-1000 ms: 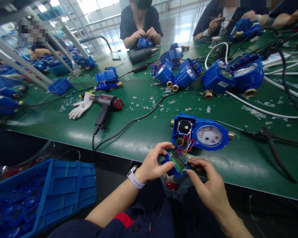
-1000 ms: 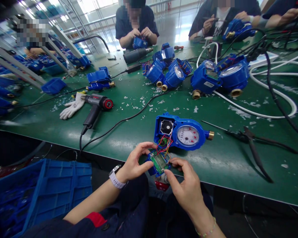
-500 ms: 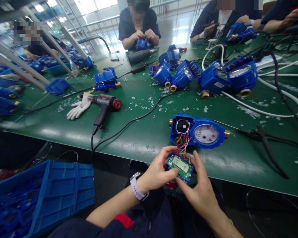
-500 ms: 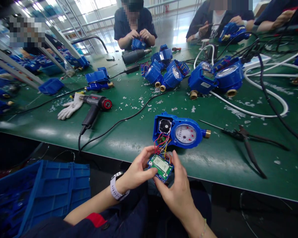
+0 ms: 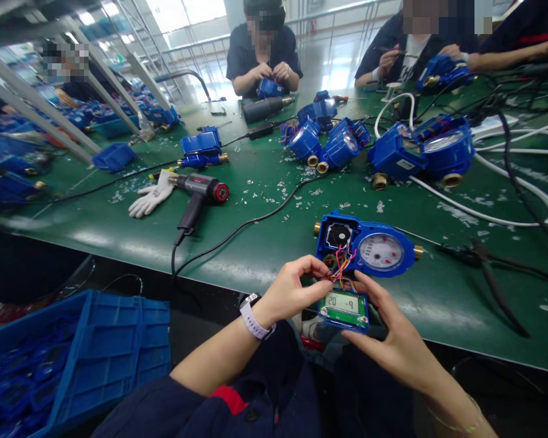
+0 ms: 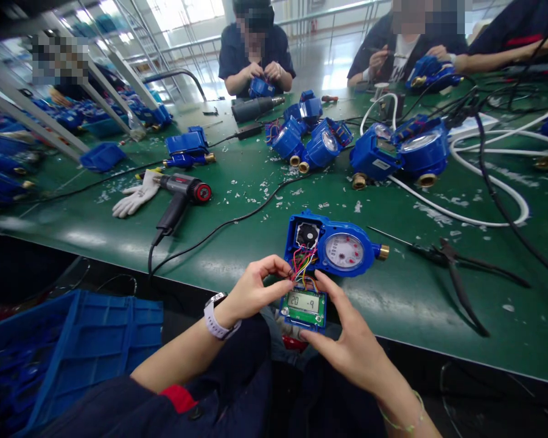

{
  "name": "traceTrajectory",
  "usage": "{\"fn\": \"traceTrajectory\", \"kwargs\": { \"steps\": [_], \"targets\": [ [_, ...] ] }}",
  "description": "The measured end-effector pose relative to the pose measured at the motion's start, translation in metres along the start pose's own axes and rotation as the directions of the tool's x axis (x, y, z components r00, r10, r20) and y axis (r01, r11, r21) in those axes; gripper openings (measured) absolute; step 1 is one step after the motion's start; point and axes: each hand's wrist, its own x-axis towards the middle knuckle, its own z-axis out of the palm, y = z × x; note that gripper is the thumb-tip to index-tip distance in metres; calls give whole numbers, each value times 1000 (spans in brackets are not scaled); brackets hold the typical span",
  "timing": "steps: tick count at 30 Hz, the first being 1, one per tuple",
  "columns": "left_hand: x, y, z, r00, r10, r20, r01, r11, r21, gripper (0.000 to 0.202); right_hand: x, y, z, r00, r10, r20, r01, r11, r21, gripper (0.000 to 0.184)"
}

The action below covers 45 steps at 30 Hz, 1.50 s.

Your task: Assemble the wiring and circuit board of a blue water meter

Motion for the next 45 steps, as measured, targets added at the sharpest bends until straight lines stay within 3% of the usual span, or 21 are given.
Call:
{"fn": "traceTrajectory", "kwargs": {
  "steps": [4, 8, 12, 18, 21, 31, 39, 45],
  "targets": [
    [5, -3, 2, 1000, 4, -19, -4, 1000, -5, 15, 5, 11, 0, 999, -38, 16, 38, 999, -15, 63],
    [7, -8, 5, 998, -56, -21, 52, 985, -165, 27, 6, 20, 2, 999, -30, 23, 30, 999, 15, 58],
    [7, -11, 10, 986, -165, -17, 143, 899, -413, 44, 7, 24, 2, 999, -45, 15, 44, 998, 41, 51],
    [7, -16, 17, 958, -284, -36, 207, 772, -601, 42, 8, 20, 4, 996, -83, -19, 83, 996, 29, 47],
    [6, -18, 20, 959, -281, -47, 196, 770, -607, 42, 7, 20, 5, 996, -89, -30, 89, 996, 15, 45],
    [7, -22, 25, 979, -158, -130, 82, 886, -457, 51, 8, 20, 7, 991, -123, -54, 121, 992, -34, 41],
    [8, -29, 24, 971, -165, -172, 65, 876, -477, 60, 8, 21, 7, 992, -109, -60, 106, 993, -55, 39],
    [5, -31, 18, 981, -147, -125, 62, 853, -518, 37, 7, 20, 6, 992, -112, -60, 108, 992, -58, 39]
  ]
}}
